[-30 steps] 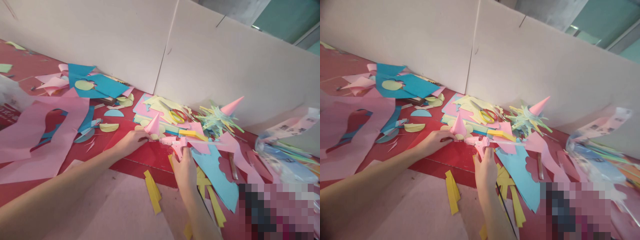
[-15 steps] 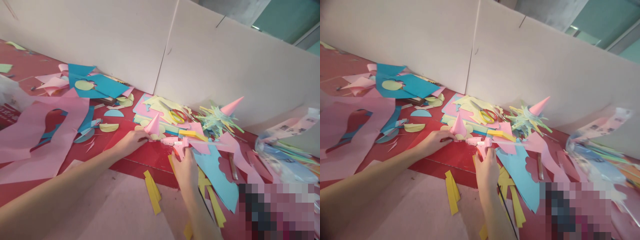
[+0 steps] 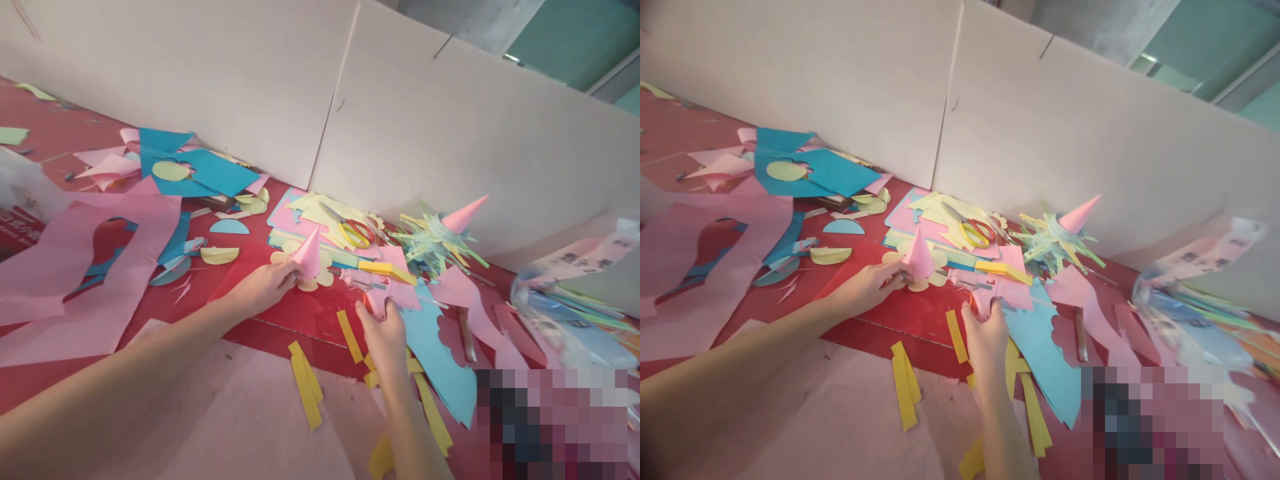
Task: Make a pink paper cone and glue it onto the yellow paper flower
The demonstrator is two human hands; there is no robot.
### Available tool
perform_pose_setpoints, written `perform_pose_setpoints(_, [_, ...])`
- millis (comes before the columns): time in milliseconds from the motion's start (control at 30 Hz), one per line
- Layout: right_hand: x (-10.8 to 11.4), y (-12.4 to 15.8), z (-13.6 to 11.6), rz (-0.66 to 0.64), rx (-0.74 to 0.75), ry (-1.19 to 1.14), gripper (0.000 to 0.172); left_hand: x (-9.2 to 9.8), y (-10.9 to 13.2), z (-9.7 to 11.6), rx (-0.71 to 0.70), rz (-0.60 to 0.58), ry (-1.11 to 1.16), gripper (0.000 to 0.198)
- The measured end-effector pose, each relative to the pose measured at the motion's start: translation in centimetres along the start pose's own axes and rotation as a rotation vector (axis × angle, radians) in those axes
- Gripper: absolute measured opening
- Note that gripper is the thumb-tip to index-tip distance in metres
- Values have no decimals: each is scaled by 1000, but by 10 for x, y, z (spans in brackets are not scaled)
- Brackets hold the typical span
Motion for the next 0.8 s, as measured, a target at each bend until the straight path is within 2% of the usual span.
perform_pose_setpoints(100, [-2, -1, 4, -14, -15, -19, 36, -2, 0, 12, -87, -108, -199, 23])
perform_pose_setpoints(233, [-2, -2, 4, -20, 46, -81, 37, -9, 2, 29, -219, -232, -405, 24])
perform_pose_setpoints(300, [-2, -3, 5, -36, 38, -100, 35, -16, 5, 38, -306, -263, -494, 24])
perform_pose_setpoints(467, [-3, -4, 8, -63, -24, -140, 34, -29, 10, 54, -386, -132, -601, 26])
perform_pose_setpoints(633, [-4, -6, 10, -68, -28, -180, 36, -43, 14, 59, -385, -107, -673, 41])
perform_pose_setpoints(800, [-4, -8, 14, -68, -16, -210, 38, -43, 15, 58, -365, -81, -647, 43])
Point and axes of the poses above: each hand's wrist, its own y-axis away from the middle knuckle, its own x-axis out of the back of the hand, z = x × y, the point moved 7 cm from there along -y, towards the middle knuckle, and after that the axes turned 8 degrees about -x, right-handed, at the moved point
